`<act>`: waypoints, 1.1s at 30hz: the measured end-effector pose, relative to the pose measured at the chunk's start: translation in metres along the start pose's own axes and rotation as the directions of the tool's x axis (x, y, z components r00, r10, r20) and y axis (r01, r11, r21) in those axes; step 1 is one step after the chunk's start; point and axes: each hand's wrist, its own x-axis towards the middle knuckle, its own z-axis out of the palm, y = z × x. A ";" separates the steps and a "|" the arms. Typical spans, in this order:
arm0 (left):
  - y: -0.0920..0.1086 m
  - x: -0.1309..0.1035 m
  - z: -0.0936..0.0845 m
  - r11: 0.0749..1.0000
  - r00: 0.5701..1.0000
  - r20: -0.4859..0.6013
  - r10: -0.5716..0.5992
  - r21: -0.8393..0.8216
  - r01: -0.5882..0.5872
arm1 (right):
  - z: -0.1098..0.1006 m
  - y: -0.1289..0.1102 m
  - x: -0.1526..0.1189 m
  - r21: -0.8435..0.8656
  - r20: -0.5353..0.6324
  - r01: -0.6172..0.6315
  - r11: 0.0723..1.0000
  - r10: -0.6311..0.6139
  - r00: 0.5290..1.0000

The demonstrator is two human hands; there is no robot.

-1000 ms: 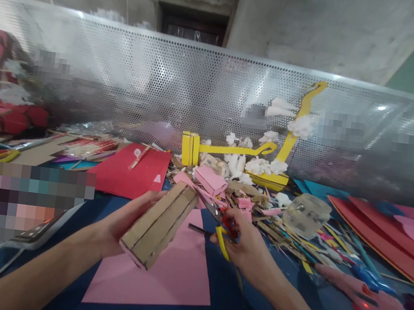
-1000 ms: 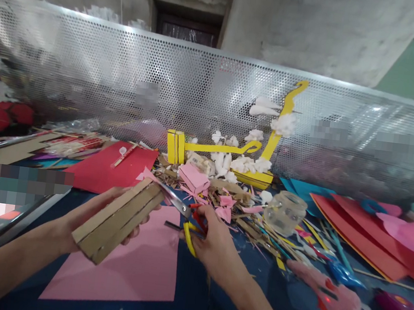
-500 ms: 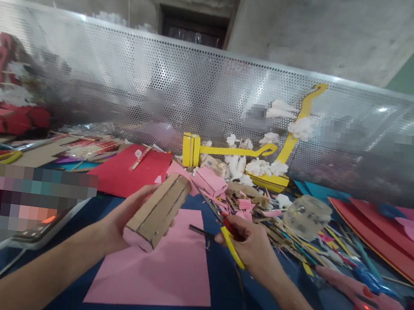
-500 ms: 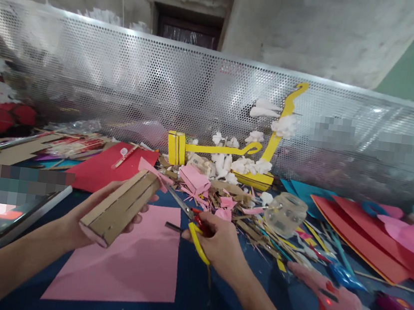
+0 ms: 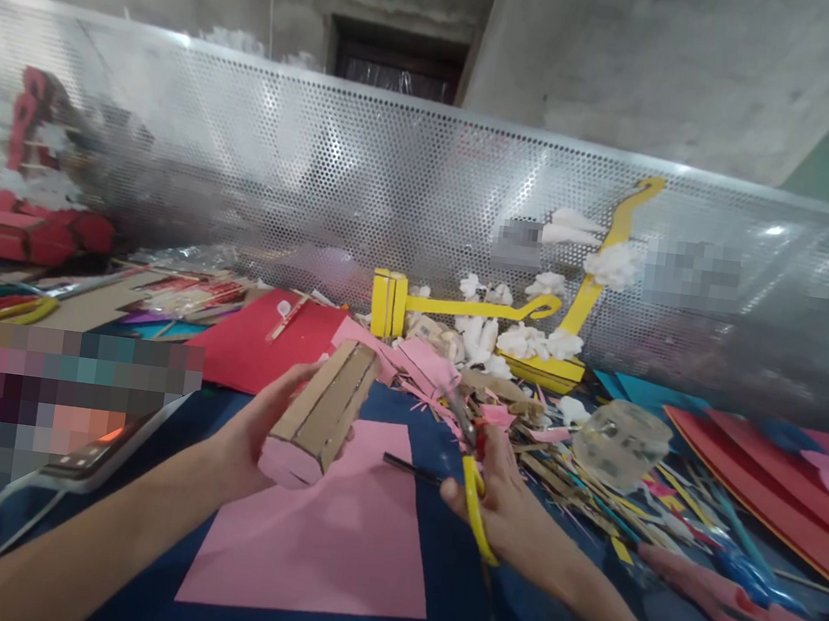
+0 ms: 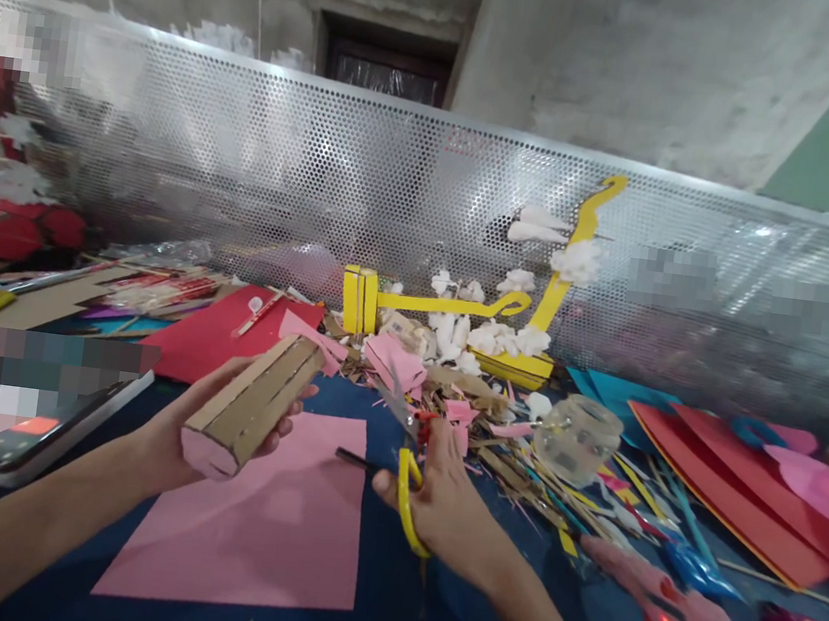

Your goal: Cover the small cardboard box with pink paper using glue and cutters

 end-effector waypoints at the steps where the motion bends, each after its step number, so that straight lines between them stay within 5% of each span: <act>1: 0.000 0.000 0.001 1.000 1.000 -0.014 -0.002 0.004 0.002 | 0.000 -0.002 0.001 -0.033 0.010 -0.027 0.999 0.027 1.000; 8: -0.001 -0.001 0.003 0.998 1.000 0.005 -0.004 0.066 0.004 | -0.003 -0.022 0.009 0.023 0.052 -0.109 0.994 0.107 0.993; 20: -0.003 -0.004 0.005 0.991 0.998 0.013 -0.065 0.115 0.063 | -0.003 -0.026 0.006 0.072 0.002 0.028 0.997 -0.028 1.000; 26: -0.009 0.007 -0.014 0.997 0.953 0.294 -0.079 0.012 0.079 | -0.001 -0.023 0.005 0.100 -0.007 0.066 0.993 -0.066 0.998; 33: -0.023 0.019 -0.031 0.996 0.876 0.475 -0.088 0.025 0.087 | 0.007 -0.031 0.005 0.183 -0.035 0.109 0.977 -0.105 0.994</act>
